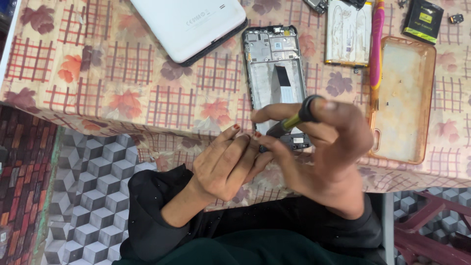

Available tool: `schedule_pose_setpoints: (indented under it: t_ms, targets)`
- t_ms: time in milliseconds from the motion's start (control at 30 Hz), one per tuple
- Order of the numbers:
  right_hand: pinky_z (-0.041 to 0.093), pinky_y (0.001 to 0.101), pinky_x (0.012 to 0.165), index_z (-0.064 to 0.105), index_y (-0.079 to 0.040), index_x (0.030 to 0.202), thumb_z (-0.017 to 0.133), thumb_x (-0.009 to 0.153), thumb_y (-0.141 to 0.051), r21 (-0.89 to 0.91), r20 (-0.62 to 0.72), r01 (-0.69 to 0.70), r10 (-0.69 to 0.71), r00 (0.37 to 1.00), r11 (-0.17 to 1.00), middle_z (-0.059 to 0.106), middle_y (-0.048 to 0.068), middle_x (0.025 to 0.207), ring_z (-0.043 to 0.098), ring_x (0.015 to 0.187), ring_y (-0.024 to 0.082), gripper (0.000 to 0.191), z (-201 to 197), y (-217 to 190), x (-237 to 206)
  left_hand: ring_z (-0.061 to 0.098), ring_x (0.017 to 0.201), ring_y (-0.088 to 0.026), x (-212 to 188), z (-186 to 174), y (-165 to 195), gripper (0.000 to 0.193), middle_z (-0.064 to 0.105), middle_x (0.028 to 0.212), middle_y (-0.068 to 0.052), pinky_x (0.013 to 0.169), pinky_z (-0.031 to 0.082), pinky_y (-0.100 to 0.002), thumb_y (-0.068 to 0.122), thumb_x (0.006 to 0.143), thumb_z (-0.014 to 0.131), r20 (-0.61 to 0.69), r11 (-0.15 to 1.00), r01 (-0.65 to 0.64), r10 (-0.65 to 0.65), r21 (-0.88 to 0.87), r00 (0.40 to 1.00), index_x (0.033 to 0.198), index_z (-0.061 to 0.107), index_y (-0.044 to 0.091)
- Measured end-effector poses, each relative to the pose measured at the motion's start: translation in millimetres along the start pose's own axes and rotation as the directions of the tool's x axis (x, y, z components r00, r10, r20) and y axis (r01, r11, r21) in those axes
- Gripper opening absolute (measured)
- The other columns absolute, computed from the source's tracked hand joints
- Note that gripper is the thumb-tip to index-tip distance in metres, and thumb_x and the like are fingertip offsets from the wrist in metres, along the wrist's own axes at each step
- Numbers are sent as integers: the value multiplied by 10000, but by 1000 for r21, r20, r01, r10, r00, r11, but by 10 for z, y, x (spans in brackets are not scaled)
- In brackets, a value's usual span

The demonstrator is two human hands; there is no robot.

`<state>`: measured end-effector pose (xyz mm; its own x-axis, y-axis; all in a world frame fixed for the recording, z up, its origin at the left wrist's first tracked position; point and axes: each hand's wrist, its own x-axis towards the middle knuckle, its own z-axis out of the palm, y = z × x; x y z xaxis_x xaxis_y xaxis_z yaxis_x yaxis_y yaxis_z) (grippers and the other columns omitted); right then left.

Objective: The person cleans a small circuit board with a toothbrush, then reassembles a disassembled smartphone by connecting ribbon cables, placing the motherboard, and installing the battery. They use a screwdriver to secure screws and a prying tool to adjust internal components.

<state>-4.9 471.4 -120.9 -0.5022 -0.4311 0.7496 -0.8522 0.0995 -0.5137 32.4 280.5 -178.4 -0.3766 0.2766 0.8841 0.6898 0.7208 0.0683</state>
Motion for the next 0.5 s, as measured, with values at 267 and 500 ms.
schedule_pose_setpoints:
  t_ms: [267, 500]
  targets:
    - [672, 327, 782, 252, -188, 1508, 696, 975, 118, 60, -82, -46, 51, 995, 997, 611, 224, 1245, 773, 1025, 239, 758, -145, 25, -89, 735, 898, -198, 6, 30, -16, 217, 678, 950, -86, 933, 652, -382, 173, 918, 877, 8, 1000, 0, 0, 1, 1000, 865, 758, -2]
    - [701, 429, 776, 309, -167, 1527, 712, 933, 166, 379, -68, -42, 73, 995, 925, 646, 225, 1226, 741, 987, 352, 792, -58, 52, -123, 726, 882, -206, 30, 17, -7, 254, 676, 945, -104, 929, 656, -391, 199, 916, 882, 9, 1000, -11, 11, 4, 1000, 884, 737, -7]
